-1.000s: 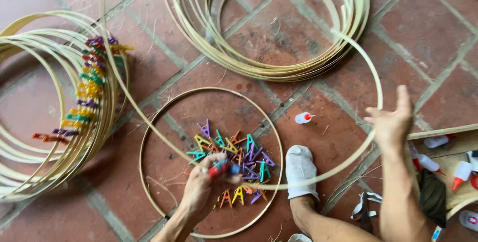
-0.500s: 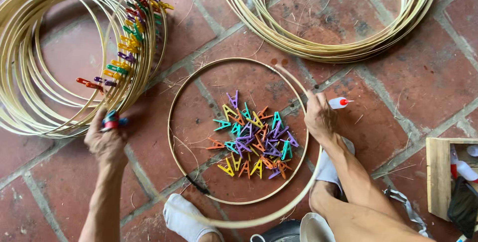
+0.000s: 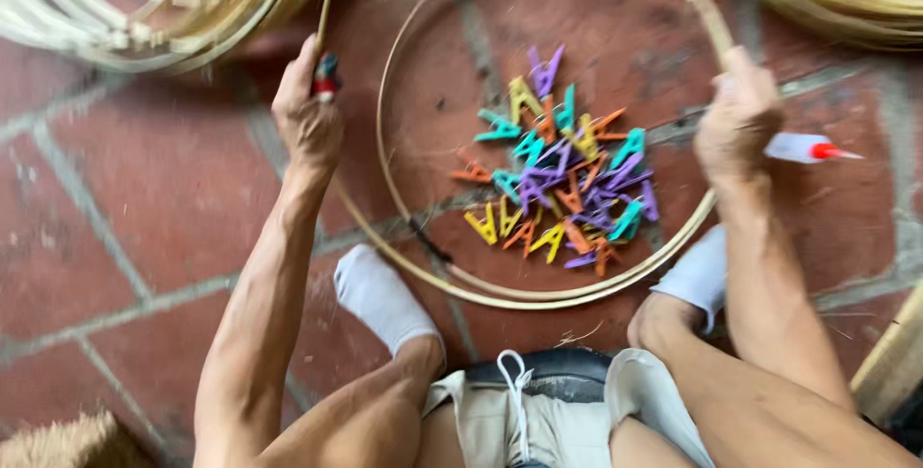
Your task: The person joins bamboo strips into circular hoops by applying glue to the ends and securing them with colorful plastic clips. The person repeatedly picks up a strip, applies glue, forms a circle, and clips the joint, stacking completed hoops nearby.
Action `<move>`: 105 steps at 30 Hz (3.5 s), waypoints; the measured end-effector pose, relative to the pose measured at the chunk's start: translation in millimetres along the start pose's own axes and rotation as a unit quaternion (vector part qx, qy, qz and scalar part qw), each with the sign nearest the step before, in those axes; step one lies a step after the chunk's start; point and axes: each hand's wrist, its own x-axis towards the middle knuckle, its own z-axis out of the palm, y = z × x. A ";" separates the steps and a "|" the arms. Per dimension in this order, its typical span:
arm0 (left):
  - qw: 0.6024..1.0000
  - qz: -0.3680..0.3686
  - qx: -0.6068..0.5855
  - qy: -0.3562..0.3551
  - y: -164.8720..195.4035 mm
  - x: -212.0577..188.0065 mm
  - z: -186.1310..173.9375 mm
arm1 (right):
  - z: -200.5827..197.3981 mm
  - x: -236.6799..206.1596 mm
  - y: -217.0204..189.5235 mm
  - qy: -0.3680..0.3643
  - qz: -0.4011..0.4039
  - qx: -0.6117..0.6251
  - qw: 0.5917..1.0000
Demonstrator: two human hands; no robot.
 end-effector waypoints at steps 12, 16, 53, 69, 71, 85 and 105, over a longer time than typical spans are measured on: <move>0.997 -0.002 -0.077 0.024 -31.0 -14.7 50.9 | 11.4 -17.7 -26.6 -0.068 -0.071 0.059 0.993; 0.967 -0.134 -0.212 -0.055 -21.7 -29.1 46.6 | 12.5 -14.4 -31.8 -0.082 -0.072 0.085 0.990; 0.760 0.250 0.036 -0.599 247.2 117.5 142.6 | -35.0 62.3 -63.6 -0.229 0.296 0.328 0.867; 0.883 0.172 -0.152 -0.409 259.8 176.0 93.2 | -86.5 67.8 -67.4 -0.113 0.280 0.358 0.884; 0.878 0.134 -0.100 -0.449 286.8 175.8 50.0 | -120.6 56.3 -86.2 -0.146 0.201 0.311 0.917; 0.854 0.150 -0.032 -0.498 440.6 29.9 -151.8 | -278.9 23.4 -239.3 -0.336 0.233 0.407 0.817; 0.913 0.193 -0.075 -0.351 434.2 1.6 -229.5 | -360.8 137.4 -387.5 -0.465 -0.321 -0.013 0.825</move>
